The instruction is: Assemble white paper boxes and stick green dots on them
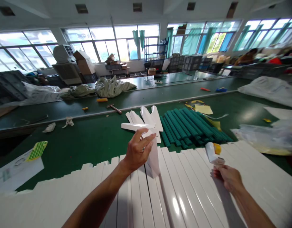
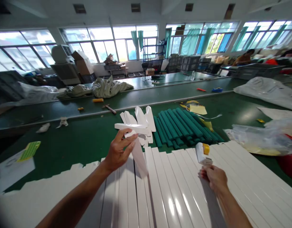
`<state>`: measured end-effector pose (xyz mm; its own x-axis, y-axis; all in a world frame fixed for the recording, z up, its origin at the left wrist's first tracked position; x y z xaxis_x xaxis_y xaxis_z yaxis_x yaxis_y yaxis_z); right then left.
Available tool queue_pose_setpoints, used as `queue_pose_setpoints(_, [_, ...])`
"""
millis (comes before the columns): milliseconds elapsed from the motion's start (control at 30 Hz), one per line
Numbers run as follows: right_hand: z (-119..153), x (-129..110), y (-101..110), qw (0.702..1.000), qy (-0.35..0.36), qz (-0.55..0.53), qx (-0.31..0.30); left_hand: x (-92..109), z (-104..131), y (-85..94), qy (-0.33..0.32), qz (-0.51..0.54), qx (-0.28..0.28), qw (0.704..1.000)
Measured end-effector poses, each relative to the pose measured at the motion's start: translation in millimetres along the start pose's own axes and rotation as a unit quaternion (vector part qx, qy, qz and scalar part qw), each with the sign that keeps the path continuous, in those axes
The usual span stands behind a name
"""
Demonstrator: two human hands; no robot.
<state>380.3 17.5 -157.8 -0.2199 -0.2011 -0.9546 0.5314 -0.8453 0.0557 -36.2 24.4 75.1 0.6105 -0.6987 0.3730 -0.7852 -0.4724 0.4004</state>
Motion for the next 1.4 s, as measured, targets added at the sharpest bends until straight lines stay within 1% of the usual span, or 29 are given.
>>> queue_pose_setpoints(33, [14.6, -3.8, -9.9, 1.0, -0.003, 0.006, -0.015, 0.8, 0.7, -1.1, 0.0, 0.0, -0.002, 1.0])
queue_pose_setpoints(67, [33.8, -9.8, -22.8, 0.999, -0.011, 0.01, -0.044, 1.6, 1.4, -2.7, 0.0, -0.003, -0.004, 1.0])
queue_pose_setpoints(133, [85.2, -33.5, -53.5, 0.992, -0.009, -0.007, -0.129, 3.7, 2.5, -7.3, -0.001, -0.016, -0.007, 1.0])
queue_pose_setpoints(167, [117.9, -52.9, -72.4, 0.976, 0.01, -0.039, -0.214, 5.3, 2.7, -10.0, -0.004, -0.024, -0.007, 1.0])
queue_pose_setpoints(200, [151.6, -73.9, -88.4, 0.954, 0.027, -0.069, -0.29, 7.5, 2.8, -12.9, -0.009, -0.029, -0.008, 0.999])
queue_pose_setpoints(267, [211.4, -111.9, -110.6, 0.913, 0.046, -0.095, -0.394, 13.0, 2.3, -18.3, -0.018, -0.027, -0.007, 0.999])
queue_pose_setpoints(300, [234.8, -126.8, -118.1, 0.897, 0.051, -0.098, -0.428, 15.6, 2.0, -20.1, -0.017, -0.02, -0.004, 1.0])
queue_pose_setpoints(333, [252.6, -138.2, -123.4, 0.886, 0.055, -0.098, -0.449, 17.6, 1.9, -21.2, -0.011, -0.013, 0.003, 1.0])
queue_pose_setpoints(400, [273.2, -150.3, -129.7, 0.877, 0.061, -0.091, -0.468, 20.4, 2.3, -21.5, 0.008, -0.006, 0.02, 1.0])
queue_pose_setpoints(467, [279.1, -151.9, -132.5, 0.88, 0.065, -0.073, -0.465, 22.5, 3.7, -20.7, 0.023, -0.01, 0.035, 0.999])
queue_pose_setpoints(533, [278.7, -149.4, -133.7, 0.887, 0.067, -0.046, -0.455, 24.8, 5.4, -20.4, 0.027, -0.019, 0.042, 0.999])
queue_pose_setpoints(733, [275.8, -149.2, -133.8, 0.909, 0.058, 0.029, -0.411, 29.1, 9.5, -23.2, 0.022, -0.034, 0.043, 0.998])
queue_pose_setpoints(767, [275.3, -149.9, -133.9, 0.911, 0.047, 0.034, -0.409, 29.5, 9.9, -23.6, 0.023, -0.037, 0.044, 0.998])
queue_pose_setpoints(833, [274.3, -149.6, -134.3, 0.908, 0.004, 0.048, -0.416, 31.3, 10.6, -23.6, 0.019, -0.04, 0.049, 0.998])
queue_pose_setpoints(933, [271.7, -148.7, -134.2, 0.896, -0.069, 0.092, -0.429, 35.5, 11.7, -21.3, 0.003, -0.04, 0.066, 0.997])
queue_pose_setpoints(1033, [269.0, -151.5, -133.0, 0.886, -0.084, 0.14, -0.434, 36.3, 13.7, -20.6, -0.004, -0.053, 0.06, 0.997])
queue_pose_setpoints(1133, [270.5, -151.1, -131.6, 0.882, -0.073, 0.155, -0.438, 29.7, 14.2, -20.9, 0.005, -0.042, 0.022, 0.999])
queue_pose_setpoints(1200, [272.3, -146.0, -131.9, 0.888, -0.061, 0.136, -0.435, 21.8, 12.4, -18.9, 0.02, 0.005, -0.005, 1.0])
queue_pose_setpoints(1267, [271.7, -135.8, -134.5, 0.898, -0.037, 0.105, -0.425, 12.4, 9.9, -15.2, 0.043, 0.072, -0.034, 0.996])
queue_pose_setpoints(1333, [267.2, -119.5, -140.1, 0.907, 0.005, 0.09, -0.411, 3.7, 9.1, -11.7, 0.074, 0.132, -0.064, 0.986])
queue_pose_setpoints(1400, [258.4, -101.3, -147.7, 0.915, 0.085, 0.108, -0.38, -2.2, 11.4, -10.1, 0.103, 0.159, -0.078, 0.979])
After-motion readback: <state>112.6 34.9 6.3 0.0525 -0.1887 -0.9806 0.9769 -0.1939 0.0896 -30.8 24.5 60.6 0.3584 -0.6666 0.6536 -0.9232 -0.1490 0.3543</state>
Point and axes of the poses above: each hand's wrist, its own z-axis away from the middle knuckle, its own y-axis out of the back of the hand, x = y × z, the point moved 6 cm from there along -z, towards the middle knuckle, and after that the axes turned 13 degrees about x, right-handed, at the moved point
